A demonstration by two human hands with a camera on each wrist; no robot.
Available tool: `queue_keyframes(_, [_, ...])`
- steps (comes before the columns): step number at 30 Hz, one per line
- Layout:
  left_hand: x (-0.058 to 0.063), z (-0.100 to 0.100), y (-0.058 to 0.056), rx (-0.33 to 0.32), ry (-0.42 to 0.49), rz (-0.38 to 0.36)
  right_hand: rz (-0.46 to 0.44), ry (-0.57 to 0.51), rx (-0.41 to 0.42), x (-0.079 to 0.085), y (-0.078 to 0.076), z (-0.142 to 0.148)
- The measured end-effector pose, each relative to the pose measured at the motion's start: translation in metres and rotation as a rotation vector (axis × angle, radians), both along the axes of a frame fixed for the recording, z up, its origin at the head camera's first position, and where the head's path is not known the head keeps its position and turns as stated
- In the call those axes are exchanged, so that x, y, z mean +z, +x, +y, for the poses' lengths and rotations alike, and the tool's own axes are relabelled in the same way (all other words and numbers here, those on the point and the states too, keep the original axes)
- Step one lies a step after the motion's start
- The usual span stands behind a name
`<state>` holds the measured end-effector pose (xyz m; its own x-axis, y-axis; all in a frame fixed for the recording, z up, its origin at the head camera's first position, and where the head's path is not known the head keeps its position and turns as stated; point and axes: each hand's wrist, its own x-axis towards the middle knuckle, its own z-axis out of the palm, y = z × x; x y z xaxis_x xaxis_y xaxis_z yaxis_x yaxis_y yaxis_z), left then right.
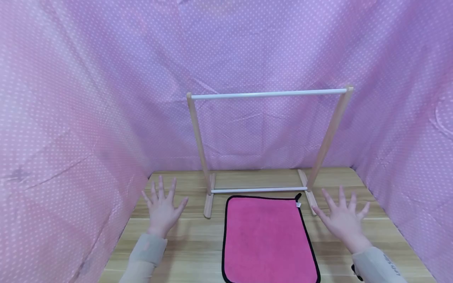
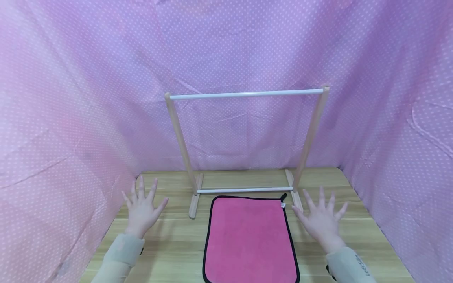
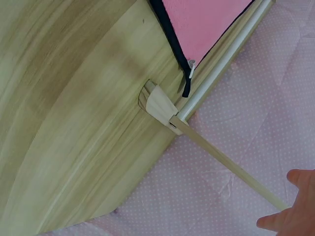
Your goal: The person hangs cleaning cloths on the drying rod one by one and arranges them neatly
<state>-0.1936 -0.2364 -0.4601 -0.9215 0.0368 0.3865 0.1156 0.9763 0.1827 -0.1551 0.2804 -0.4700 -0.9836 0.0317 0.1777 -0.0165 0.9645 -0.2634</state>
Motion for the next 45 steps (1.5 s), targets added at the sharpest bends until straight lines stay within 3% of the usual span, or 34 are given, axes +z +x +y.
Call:
queue_keyframes(4, [0.002, 0.001, -0.005, -0.011, 0.008, 0.014, 0.001, -0.008, 0.005, -0.003, -0.001, -0.002])
queue_keyframes(9, [0.007, 0.004, -0.013, -0.049, 0.022, 0.081, 0.006, -0.014, 0.010, -0.008, -0.002, -0.005])
queue_keyframes(18, [0.026, 0.015, -0.027, -0.093, 0.143, 0.141, 0.017, -0.019, 0.049, -0.024, -0.001, -0.019])
queue_keyframes(23, [0.033, 0.020, -0.035, -0.108, 0.285, 0.126, 0.023, -0.009, 0.062, -0.033, -0.001, -0.031])
queue_keyframes(28, [0.035, 0.023, -0.044, -0.079, 0.377, 0.103, 0.022, 0.005, 0.077, -0.039, 0.000, -0.044])
queue_keyframes(33, [0.037, 0.027, -0.050, -0.064, 0.474, 0.052, 0.034, -0.035, 0.102, -0.048, 0.002, -0.055])
queue_keyframes(36, [0.038, 0.030, -0.054, -0.077, 0.542, 0.061, 0.033, -0.051, 0.114, -0.053, 0.003, -0.061])
queue_keyframes(40, [0.038, 0.034, -0.062, -0.098, 0.594, 0.088, 0.040, -0.047, 0.124, -0.060, 0.004, -0.068])
queue_keyframes(45, [0.046, 0.040, -0.069, -0.118, 0.645, 0.044, 0.047, -0.046, 0.136, -0.072, 0.005, -0.077])
